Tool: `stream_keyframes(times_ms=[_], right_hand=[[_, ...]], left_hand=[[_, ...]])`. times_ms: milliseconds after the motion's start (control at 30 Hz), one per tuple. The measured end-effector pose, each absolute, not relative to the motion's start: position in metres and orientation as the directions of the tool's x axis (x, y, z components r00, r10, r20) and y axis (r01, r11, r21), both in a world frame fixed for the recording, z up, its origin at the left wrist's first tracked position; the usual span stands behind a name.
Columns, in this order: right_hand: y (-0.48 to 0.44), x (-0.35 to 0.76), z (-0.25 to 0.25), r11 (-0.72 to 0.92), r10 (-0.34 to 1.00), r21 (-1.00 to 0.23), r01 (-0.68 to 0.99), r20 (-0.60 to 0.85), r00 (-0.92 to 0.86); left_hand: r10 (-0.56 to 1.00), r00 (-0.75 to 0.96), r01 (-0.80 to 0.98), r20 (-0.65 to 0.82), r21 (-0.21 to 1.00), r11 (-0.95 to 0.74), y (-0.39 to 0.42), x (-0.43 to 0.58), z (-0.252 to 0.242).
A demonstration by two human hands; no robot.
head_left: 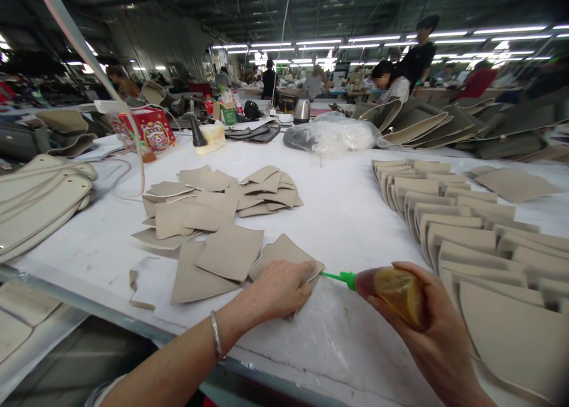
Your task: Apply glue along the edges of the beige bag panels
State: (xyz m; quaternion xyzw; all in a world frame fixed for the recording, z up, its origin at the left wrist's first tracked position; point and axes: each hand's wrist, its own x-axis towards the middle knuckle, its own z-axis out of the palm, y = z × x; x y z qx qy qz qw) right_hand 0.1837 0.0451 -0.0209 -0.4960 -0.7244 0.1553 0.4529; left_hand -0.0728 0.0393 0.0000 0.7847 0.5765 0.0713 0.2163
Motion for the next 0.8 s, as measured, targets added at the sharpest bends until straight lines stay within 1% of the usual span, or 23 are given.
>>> stream_keyframes(times_ms=[100,267,433,600,733,800], right_hand=[[0.046,0.185,-0.021,0.432,0.883,-0.712,0.553,0.459,-0.099],[0.045,0.185,-0.02,0.427,0.876,-0.715,0.554,0.479,-0.056],[0.038,0.187,-0.023,0.424,0.902,-0.751,0.506,0.4,-0.163],[0.037,0.187,-0.026,0.384,0.913,-0.785,0.486,0.4,-0.077],[0.034,0.184,-0.027,0.393,0.919,-0.794,0.464,0.348,-0.184],[0.033,0.183,-0.027,0.375,0.927,-0.814,0.444,0.325,-0.188]], left_hand=[[0.935,0.328,0.872,-0.133,0.422,-0.246,0.04,-0.073,0.0],[0.935,0.329,0.864,-0.131,0.441,-0.242,0.041,-0.073,-0.002],[0.933,0.334,0.862,-0.133,0.444,-0.245,0.042,-0.073,-0.003],[0.937,0.32,0.863,-0.138,0.451,-0.228,0.041,-0.074,-0.003],[0.935,0.324,0.86,-0.146,0.457,-0.226,0.039,-0.075,-0.002],[0.934,0.328,0.859,-0.144,0.457,-0.231,0.038,-0.076,-0.002]])
